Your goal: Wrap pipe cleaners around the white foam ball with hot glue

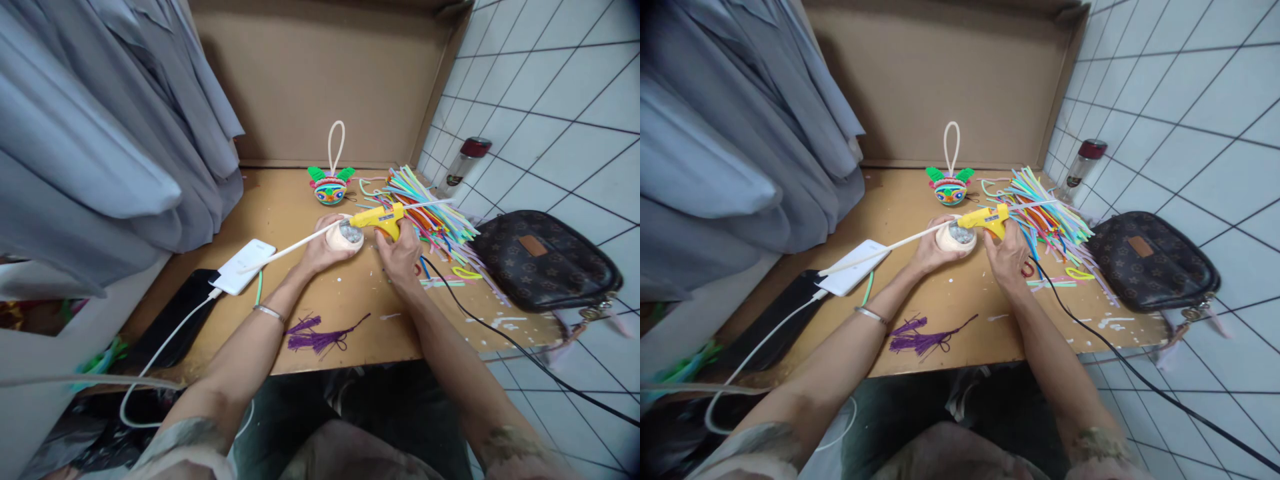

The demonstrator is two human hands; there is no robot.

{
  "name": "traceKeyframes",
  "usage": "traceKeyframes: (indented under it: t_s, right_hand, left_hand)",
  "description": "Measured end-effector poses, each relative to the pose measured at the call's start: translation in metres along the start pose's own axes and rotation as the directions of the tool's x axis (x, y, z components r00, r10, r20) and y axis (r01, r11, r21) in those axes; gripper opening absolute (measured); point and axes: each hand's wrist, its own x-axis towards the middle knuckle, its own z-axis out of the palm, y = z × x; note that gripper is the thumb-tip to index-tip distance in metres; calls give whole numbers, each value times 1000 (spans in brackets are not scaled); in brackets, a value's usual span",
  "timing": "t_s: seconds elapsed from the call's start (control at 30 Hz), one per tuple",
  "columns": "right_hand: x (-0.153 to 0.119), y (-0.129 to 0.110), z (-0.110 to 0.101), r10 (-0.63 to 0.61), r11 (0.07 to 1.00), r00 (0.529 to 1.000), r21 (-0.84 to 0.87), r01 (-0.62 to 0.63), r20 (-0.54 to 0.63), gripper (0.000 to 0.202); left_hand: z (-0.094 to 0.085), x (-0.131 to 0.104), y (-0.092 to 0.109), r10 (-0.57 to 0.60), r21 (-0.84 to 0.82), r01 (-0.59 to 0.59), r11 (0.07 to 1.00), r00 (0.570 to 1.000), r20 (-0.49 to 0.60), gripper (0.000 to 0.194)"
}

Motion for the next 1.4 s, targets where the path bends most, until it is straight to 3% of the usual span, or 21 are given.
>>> traceKeyframes:
  t_s: [1.4]
  right_hand:
    - [4, -2, -6, 8, 1000, 1000, -27, -9, -22, 19]
  left_hand:
    - [-1, 0, 0, 19, 6, -19, 1000, 1000, 11, 76]
